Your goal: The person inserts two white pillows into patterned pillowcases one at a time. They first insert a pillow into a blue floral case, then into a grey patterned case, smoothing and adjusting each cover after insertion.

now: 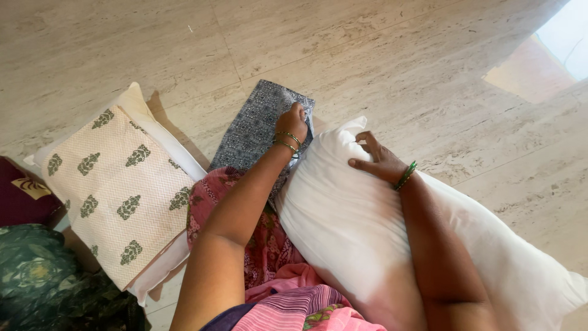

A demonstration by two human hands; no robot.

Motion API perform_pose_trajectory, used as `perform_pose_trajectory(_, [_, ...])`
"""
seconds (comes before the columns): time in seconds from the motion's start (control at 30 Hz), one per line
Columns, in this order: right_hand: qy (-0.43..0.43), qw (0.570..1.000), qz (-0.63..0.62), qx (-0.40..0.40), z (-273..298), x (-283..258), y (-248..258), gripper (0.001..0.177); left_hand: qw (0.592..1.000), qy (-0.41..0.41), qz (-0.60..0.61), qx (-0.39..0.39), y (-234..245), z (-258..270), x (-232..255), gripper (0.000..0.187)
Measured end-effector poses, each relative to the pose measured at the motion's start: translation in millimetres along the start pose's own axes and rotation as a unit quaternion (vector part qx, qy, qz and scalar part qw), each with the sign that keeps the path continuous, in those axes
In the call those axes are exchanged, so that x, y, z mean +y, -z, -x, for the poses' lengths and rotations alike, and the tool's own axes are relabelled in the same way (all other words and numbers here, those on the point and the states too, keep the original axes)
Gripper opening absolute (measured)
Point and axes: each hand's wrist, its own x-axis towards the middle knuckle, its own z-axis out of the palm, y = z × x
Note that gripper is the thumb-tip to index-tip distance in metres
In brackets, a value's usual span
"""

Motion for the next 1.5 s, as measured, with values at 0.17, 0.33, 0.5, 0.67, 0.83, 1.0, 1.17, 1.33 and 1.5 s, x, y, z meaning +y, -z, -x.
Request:
perform_pose_trajectory(0.17, [0.056, 0.998, 0.018, -0.017, 8.3, -27.8, -2.6, 0.092, 0.994, -0.044, 0.07, -0.067, -14.5, 0.8, 26.0, 0.017])
perform_pose_trajectory(0.33, [0.084, 0.992, 0.079, -0.048, 2.9, -25.9, -10.2, 0.089, 0.981, -0.145, 0.117, -0.049, 21.0, 18.4, 73.6, 0.011])
perform_pose_trajectory(0.5, [0.163, 0.978, 0.131, 0.002, -24.3, 17.7, -21.1, 0.082, 0.963, -0.234, 0.128, -0.033, 46.6, 37.2, 136.3, 0.01])
perform_pose_trajectory(0.67, [0.007, 0.999, 0.043, -0.015, -30.6, 38.7, -19.7, 0.051, 0.956, -0.261, 0.042, -0.127, 47.2, 60.7, 174.6, 0.014])
perform_pose_trajectory(0.83, [-0.012, 1.0, 0.007, 0.026, -19.3, 27.1, -14.1, 0.047, 0.948, -0.243, -0.04, -0.202, 67.5, 64.6, 154.1, 0.042])
perform_pose_trajectory(1.0, [0.033, 0.996, 0.039, 0.075, -6.4, 0.6, -6.7, 0.063, 0.951, -0.199, -0.087, -0.22, 88.6, 68.5, 130.3, 0.042])
perform_pose_trajectory(1.17, [0.09, 0.984, 0.062, 0.141, 1.1, -5.1, -2.8, 0.063, 0.97, -0.193, -0.048, -0.14, 83.3, 76.5, 114.9, 0.034])
perform_pose_trajectory(1.33, [0.036, 0.985, -0.012, 0.167, 21.6, -21.3, -3.3, 0.081, 0.971, -0.239, 0.007, 0.003, 64.8, 91.7, 110.2, 0.03])
perform_pose_trajectory(1.5, [0.162, 0.971, 0.041, 0.172, 28.2, -33.1, -0.7, 0.087, 0.97, -0.232, 0.064, -0.007, 55.9, 113.9, 126.8, 0.032])
